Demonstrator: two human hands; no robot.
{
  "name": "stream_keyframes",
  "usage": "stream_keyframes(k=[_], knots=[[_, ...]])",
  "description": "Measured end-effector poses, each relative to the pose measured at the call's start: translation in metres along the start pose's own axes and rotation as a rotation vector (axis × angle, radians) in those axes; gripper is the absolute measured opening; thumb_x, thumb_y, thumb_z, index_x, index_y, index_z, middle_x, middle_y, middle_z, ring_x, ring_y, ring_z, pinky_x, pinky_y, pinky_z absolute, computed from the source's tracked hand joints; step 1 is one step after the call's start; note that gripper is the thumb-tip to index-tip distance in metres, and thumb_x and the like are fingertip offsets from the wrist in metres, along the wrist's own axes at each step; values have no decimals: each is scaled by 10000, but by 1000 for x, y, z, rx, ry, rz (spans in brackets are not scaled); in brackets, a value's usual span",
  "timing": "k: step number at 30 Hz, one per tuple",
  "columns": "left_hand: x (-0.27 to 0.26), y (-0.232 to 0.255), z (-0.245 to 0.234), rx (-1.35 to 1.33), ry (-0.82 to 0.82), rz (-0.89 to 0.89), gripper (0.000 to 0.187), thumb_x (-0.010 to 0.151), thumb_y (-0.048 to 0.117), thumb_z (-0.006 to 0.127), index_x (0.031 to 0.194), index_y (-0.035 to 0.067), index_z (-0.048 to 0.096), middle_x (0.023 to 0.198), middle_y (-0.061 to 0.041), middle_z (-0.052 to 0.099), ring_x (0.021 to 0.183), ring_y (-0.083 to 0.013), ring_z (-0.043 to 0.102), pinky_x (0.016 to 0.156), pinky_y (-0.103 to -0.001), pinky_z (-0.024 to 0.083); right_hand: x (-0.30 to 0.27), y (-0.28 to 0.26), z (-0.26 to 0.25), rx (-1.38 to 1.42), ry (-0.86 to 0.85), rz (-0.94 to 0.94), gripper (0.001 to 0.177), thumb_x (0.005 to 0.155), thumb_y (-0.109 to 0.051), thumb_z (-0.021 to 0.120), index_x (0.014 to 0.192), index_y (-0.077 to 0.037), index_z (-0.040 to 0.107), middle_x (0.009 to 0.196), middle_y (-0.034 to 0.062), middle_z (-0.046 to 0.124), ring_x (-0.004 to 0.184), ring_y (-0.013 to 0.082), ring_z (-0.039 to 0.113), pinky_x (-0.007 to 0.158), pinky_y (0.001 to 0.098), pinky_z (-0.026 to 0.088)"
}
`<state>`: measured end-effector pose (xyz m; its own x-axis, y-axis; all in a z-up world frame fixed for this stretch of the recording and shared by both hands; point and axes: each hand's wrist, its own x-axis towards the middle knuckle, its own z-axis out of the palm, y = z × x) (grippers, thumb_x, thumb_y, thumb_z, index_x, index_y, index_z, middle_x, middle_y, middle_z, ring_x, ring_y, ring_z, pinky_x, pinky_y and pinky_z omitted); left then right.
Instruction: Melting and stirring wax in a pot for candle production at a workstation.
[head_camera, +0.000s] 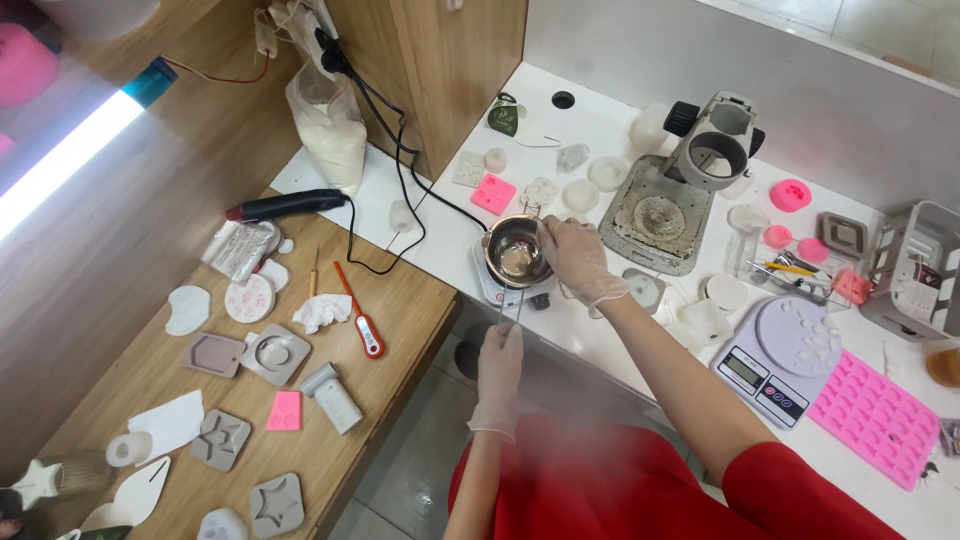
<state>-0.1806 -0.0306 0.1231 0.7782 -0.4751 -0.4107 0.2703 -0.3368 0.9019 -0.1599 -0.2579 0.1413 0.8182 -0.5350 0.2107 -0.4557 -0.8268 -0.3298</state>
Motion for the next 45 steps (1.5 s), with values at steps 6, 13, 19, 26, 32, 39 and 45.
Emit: stream_keyframes(k=[6,13,19,26,32,39,45], knots=[[2,3,-10,123,193,18,336,967,339,588,1248,160,631,779,14,654,707,-131,632,694,-290,503,-5,-10,-9,111,-35,72,417,1105,-494,375,1191,-212,670,1042,226,716,1018,520,690,923,575,555],[7,7,-24,399,275,87,568,999,353,544,1549,402,410,924,-26,721,794,-192,695,742,-339,550,-1,1,-4,35,5,89,363,1101,-448,419,1158,-220,694,1016,195,718,996,491,703,895,539,574],[-20,60,-41,143,57,-130,528,1035,170,538,1502,398,443,1558,127,478,1481,-174,367,1306,-624,140,-3,-3,-3,63,7,33,330,1075,-447,458,1189,-240,688,992,190,711,1014,489,692,911,555,560],[9,19,-39,530,-64,-88,493,1087,305,413,1531,496,316,1552,246,424,1493,-104,334,1327,-573,47,-8,-10,-8,137,-15,29,411,1083,-487,438,1226,-198,693,1048,230,710,1052,503,666,943,566,534],[8,-1,-27,432,315,180,582,1010,372,604,1533,471,369,1133,-167,746,1125,-356,680,1001,-586,560,-16,-22,-29,123,39,40,346,1098,-405,415,1179,-202,683,991,219,716,1049,479,690,998,512,503],[19,-7,-22,400,387,124,558,956,298,702,1428,505,490,1004,-52,788,1044,-267,717,1059,-614,470,-12,-3,-14,57,50,52,357,1085,-472,433,1151,-226,683,973,205,699,1000,471,699,920,525,528],[24,-19,-22,516,382,166,637,970,409,662,1493,587,345,1007,-39,787,993,-280,740,932,-485,615,-8,1,-8,37,84,46,332,1092,-472,441,1105,-250,687,916,165,685,961,446,713,889,514,544]])
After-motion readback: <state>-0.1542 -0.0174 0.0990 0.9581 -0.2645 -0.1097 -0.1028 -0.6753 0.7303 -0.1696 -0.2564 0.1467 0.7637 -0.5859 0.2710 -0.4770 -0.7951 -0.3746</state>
